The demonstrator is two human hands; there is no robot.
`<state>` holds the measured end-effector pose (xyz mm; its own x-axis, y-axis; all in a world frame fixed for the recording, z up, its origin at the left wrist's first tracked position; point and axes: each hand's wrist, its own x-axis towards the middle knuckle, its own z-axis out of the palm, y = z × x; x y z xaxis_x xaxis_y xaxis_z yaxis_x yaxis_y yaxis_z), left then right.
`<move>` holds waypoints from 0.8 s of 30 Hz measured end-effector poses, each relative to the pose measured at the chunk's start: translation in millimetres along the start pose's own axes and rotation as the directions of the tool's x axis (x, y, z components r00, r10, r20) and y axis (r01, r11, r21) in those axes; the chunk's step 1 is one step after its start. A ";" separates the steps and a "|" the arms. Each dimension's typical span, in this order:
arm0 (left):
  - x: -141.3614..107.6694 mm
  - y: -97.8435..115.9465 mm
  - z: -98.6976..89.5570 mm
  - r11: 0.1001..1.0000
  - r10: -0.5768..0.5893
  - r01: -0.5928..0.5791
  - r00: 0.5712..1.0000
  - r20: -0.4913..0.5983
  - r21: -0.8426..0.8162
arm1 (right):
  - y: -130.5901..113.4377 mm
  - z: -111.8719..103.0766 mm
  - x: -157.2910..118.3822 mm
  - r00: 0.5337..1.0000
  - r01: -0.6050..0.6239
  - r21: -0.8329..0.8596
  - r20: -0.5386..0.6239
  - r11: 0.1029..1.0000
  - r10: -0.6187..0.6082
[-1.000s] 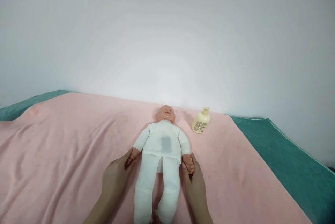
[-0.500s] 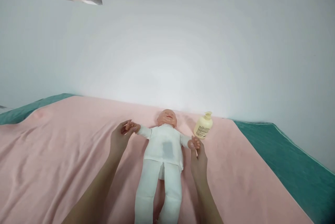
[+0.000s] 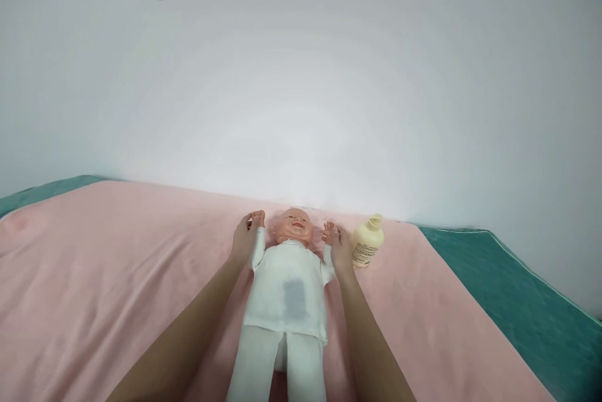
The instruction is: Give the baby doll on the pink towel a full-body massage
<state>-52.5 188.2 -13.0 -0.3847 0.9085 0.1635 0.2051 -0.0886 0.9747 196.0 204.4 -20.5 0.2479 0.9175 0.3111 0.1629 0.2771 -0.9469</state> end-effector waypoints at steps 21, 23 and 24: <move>-28.4 16.1 4.0 0.975 0.177 -0.164 0.982 -0.070 0.152 | -12.5 3.2 -24.0 0.974 0.191 -0.169 -0.090 0.967 -0.208; -39.3 22.1 0.4 0.968 0.217 -0.204 0.973 -0.081 0.149 | -17.1 0.5 -35.2 0.960 0.245 -0.160 -0.097 0.956 -0.263; -44.9 23.9 -2.7 0.966 0.225 -0.211 0.970 -0.088 0.147 | -18.4 -1.5 -41.4 0.952 0.271 -0.149 -0.102 0.951 -0.287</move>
<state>-32.7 144.2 3.4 -0.4059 0.8258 0.3916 0.4117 -0.2174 0.8850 184.2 160.9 -15.9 0.2865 0.7653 0.5764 0.3643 0.4694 -0.8043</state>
